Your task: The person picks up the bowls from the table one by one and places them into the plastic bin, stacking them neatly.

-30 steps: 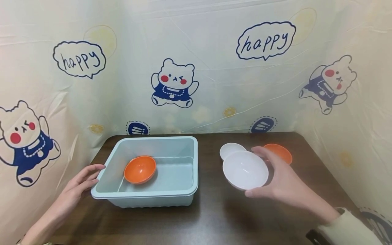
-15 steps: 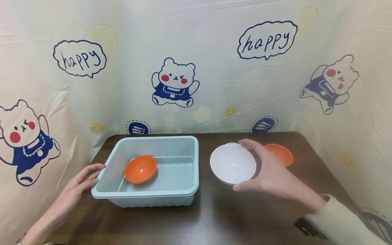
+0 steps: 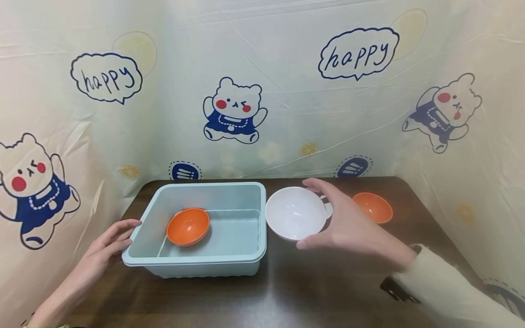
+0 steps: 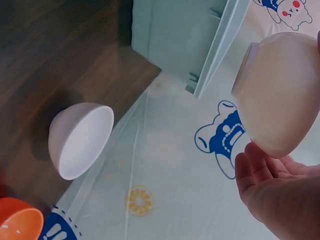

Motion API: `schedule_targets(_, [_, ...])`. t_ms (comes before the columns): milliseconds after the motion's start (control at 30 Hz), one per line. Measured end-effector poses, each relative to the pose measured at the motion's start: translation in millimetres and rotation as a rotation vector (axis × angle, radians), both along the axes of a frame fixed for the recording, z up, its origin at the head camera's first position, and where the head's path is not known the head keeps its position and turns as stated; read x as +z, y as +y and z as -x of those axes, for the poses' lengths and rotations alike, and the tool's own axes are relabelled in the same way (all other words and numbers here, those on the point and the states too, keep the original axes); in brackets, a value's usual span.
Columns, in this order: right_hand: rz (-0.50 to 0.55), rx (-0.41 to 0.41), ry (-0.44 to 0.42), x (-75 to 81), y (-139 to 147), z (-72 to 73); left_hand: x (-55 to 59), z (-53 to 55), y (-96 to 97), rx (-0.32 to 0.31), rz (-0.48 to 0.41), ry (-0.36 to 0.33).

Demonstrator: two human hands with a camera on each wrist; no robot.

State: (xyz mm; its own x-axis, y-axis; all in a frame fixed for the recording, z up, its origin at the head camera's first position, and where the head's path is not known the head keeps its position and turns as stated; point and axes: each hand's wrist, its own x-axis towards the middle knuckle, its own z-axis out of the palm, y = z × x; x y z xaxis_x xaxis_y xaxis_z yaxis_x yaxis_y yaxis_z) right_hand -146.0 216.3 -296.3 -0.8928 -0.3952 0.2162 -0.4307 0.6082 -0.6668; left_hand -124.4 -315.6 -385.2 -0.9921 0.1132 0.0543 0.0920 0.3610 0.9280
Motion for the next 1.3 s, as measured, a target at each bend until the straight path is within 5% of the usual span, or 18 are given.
schedule_targets(667, [0.002,0.081,-0.035,8.4,-29,19.7,1.4,-0.8,-1.1,0.013,0.004,-0.051])
schedule_targets(967, [-0.030,0.132,-0.014,11.0,-47,27.8,-5.6,0.3,-3.4,-0.007,-0.033,0.039])
schedule_targets(1300, [-0.045,0.186,0.004,19.8,-65,38.1,-0.7,0.3,-0.5,-0.007,-0.022,0.024])
